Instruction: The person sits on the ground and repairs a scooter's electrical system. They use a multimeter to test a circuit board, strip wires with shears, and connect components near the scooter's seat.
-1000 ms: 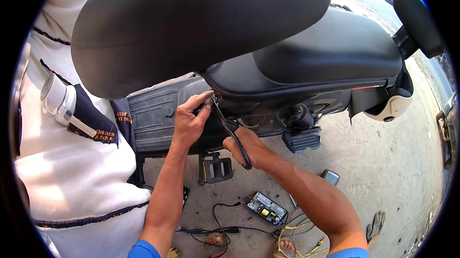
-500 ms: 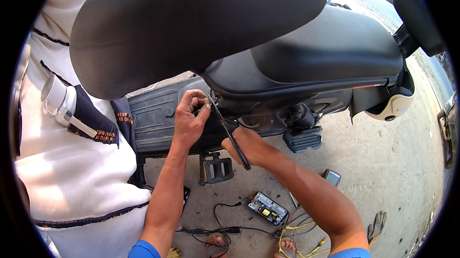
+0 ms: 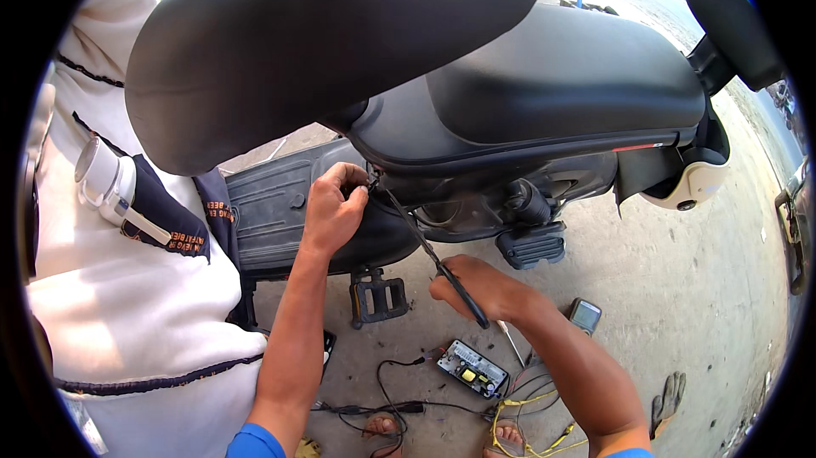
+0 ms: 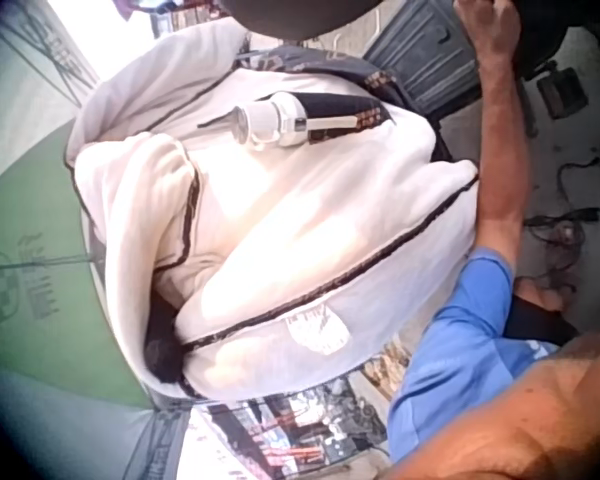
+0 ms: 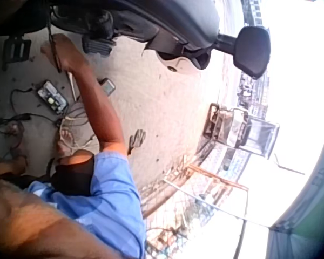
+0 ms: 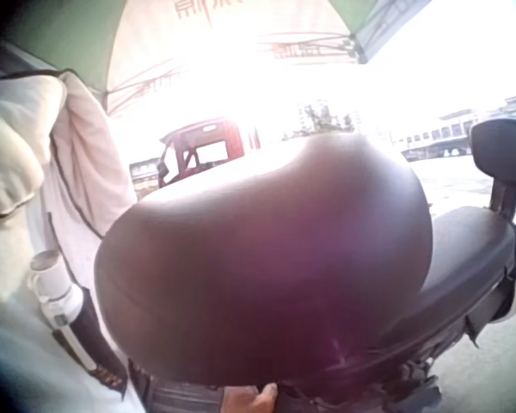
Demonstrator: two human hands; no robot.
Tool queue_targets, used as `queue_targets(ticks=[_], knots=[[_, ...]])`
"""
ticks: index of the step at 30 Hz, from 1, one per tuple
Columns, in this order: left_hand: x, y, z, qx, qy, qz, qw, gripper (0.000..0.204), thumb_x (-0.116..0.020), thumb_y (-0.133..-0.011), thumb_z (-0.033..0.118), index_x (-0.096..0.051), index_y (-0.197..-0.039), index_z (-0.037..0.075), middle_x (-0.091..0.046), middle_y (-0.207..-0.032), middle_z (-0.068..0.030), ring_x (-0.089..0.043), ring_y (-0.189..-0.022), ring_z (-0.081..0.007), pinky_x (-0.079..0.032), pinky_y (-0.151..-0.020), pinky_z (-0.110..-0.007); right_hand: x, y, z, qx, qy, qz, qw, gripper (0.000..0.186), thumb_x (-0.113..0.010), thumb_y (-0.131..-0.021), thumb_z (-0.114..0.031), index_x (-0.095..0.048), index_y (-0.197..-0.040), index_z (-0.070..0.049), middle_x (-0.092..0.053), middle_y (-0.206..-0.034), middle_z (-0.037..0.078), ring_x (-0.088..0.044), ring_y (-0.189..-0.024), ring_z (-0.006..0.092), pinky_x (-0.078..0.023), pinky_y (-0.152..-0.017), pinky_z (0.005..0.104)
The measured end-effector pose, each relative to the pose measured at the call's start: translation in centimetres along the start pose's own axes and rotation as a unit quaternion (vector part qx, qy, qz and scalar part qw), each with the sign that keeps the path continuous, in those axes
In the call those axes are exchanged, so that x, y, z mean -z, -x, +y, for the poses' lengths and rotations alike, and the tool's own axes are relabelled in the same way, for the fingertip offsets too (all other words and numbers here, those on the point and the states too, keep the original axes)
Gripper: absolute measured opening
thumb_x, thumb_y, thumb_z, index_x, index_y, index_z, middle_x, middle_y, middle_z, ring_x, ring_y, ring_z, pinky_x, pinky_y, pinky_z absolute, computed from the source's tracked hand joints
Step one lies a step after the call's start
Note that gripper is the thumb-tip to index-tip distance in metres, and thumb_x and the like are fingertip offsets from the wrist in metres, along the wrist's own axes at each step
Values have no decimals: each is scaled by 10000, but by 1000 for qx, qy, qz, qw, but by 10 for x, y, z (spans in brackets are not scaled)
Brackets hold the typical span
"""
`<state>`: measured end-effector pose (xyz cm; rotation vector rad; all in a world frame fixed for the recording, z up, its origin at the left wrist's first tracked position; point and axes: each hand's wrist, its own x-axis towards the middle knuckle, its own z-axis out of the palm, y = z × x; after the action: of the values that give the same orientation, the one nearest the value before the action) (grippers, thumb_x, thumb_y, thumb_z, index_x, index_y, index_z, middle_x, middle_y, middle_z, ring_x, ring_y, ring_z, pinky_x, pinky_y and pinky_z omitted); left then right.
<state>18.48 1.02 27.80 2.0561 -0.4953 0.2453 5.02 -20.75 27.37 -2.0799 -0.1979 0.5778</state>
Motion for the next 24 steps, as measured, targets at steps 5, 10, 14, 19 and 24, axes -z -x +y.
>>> queue_targets(ticks=[5, 10, 14, 19, 24], knots=[[0, 1, 7, 22, -11, -7, 1000, 172, -593, -820, 19, -694, -938, -57, -717, -911, -178, -702, -818, -245, -539, -752, -330, -6, -13, 16, 114, 91, 41, 989, 303, -529, -835, -265, -527, -710, 11, -542, -643, 96, -521, -597, 184, -436, -592, 374], [0, 2, -10, -32, 7, -4, 999, 201, -588, -831, 9, -694, -988, -58, -697, -958, -181, -691, -883, -264, -527, -802, -341, -5, -16, -8, -48, -67, -22, 996, 278, -519, -842, -220, -537, -679, 5, -533, -612, 81, -536, -578, 179, -436, -571, 352], [0, 0, -9, -55, 13, -23, 998, 206, -583, -842, 7, -688, -1007, -57, -688, -961, -180, -684, -884, -276, -525, -807, -347, -9, -26, -3, -35, -154, -32, 987, 273, -523, -829, -189, -524, -627, -4, -522, -588, 64, -529, -552, 164, -436, -539, 333], [2, 0, -13, -78, 28, -36, 996, 220, -569, -843, 0, -677, -1024, -62, -686, -960, -182, -677, -889, -298, -519, -818, -353, -6, -30, -17, -45, -225, -38, 972, 280, -539, -823, -184, -518, -605, -11, -520, -572, 63, -519, -495, 169, -436, -486, 332], [4, -2, -13, -89, 33, -48, 994, 230, -563, -842, -5, -673, -1036, -62, -687, -963, -187, -676, -893, -298, -516, -827, -358, -6, -29, -27, -53, -245, -23, 968, 285, -540, -828, -180, -522, -601, -9, -496, -548, 68, -494, -453, 158, -422, -427, 328]])
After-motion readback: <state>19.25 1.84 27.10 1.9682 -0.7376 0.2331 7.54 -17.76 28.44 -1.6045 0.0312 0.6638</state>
